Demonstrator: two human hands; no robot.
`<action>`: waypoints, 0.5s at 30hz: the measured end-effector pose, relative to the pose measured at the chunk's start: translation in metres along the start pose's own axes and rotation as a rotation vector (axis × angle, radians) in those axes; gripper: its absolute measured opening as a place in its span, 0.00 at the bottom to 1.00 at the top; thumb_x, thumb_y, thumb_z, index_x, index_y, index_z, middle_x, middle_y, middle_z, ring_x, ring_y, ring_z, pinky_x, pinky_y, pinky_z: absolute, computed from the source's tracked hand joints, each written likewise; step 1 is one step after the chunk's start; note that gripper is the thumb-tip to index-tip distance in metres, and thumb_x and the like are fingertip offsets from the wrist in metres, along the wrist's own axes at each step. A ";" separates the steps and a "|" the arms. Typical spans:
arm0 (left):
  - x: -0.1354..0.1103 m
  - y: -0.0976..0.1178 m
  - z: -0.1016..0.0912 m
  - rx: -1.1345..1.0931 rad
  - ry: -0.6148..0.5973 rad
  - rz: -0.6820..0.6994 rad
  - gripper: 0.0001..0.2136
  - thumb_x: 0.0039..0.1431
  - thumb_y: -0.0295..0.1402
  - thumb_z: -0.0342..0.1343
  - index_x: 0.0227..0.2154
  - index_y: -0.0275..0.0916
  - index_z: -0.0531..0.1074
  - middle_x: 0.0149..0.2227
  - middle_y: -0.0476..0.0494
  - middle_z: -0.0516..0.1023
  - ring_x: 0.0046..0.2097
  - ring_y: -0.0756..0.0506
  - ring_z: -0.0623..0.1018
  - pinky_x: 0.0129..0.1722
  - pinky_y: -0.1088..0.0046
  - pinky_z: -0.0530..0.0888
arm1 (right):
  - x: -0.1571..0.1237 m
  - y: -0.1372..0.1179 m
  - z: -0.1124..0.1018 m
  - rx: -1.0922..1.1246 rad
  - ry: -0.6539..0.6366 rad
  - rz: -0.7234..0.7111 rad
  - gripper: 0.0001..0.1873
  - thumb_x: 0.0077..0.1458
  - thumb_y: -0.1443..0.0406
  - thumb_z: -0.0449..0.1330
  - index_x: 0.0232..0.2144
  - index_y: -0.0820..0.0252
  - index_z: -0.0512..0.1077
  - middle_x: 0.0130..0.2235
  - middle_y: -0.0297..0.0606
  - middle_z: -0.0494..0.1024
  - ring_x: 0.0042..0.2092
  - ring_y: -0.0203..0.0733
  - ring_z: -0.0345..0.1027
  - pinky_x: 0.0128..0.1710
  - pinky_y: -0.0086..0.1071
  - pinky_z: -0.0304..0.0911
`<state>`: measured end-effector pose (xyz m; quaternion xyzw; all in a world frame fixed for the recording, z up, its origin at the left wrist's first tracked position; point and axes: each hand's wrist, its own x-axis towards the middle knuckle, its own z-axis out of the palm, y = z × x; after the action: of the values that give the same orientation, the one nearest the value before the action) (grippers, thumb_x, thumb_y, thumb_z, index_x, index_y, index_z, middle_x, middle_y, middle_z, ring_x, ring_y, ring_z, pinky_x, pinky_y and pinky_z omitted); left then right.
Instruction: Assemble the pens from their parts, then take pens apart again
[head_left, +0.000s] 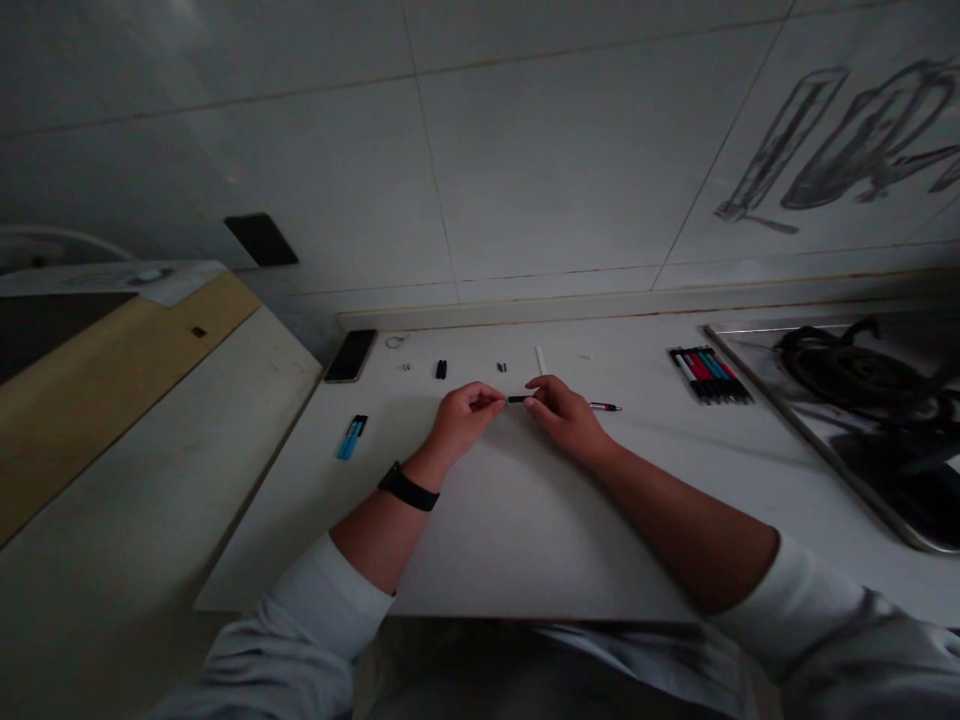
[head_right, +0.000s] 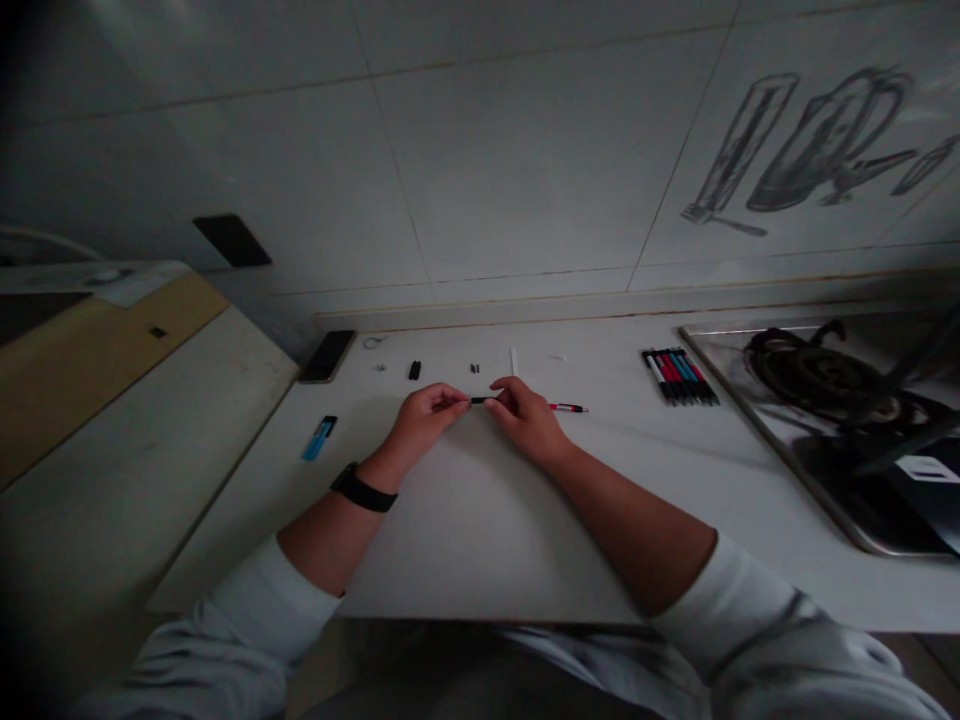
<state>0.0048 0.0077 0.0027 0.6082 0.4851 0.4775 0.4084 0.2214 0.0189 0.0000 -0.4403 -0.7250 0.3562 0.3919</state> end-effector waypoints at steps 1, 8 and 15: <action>0.000 0.000 0.000 0.000 0.003 -0.003 0.09 0.55 0.39 0.66 0.34 0.38 0.78 0.34 0.43 0.82 0.37 0.45 0.81 0.42 0.66 0.77 | 0.000 0.001 0.000 0.006 0.004 -0.006 0.18 0.60 0.53 0.60 0.48 0.54 0.69 0.31 0.32 0.74 0.30 0.38 0.64 0.33 0.32 0.60; -0.001 0.002 0.001 -0.003 0.006 -0.012 0.08 0.54 0.37 0.66 0.34 0.38 0.78 0.35 0.43 0.83 0.37 0.45 0.81 0.43 0.66 0.77 | 0.000 0.003 0.001 -0.045 -0.028 -0.002 0.12 0.63 0.54 0.56 0.40 0.55 0.71 0.30 0.33 0.73 0.31 0.39 0.64 0.33 0.33 0.58; 0.000 0.000 0.000 0.017 -0.003 0.001 0.08 0.55 0.38 0.66 0.34 0.39 0.78 0.35 0.43 0.82 0.38 0.45 0.81 0.43 0.66 0.77 | -0.001 0.001 0.001 -0.065 -0.051 -0.013 0.11 0.63 0.55 0.55 0.39 0.54 0.70 0.31 0.33 0.74 0.32 0.39 0.65 0.34 0.33 0.59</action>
<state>0.0052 0.0077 0.0028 0.6125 0.4883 0.4727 0.4037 0.2215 0.0187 -0.0016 -0.4388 -0.7490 0.3407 0.3612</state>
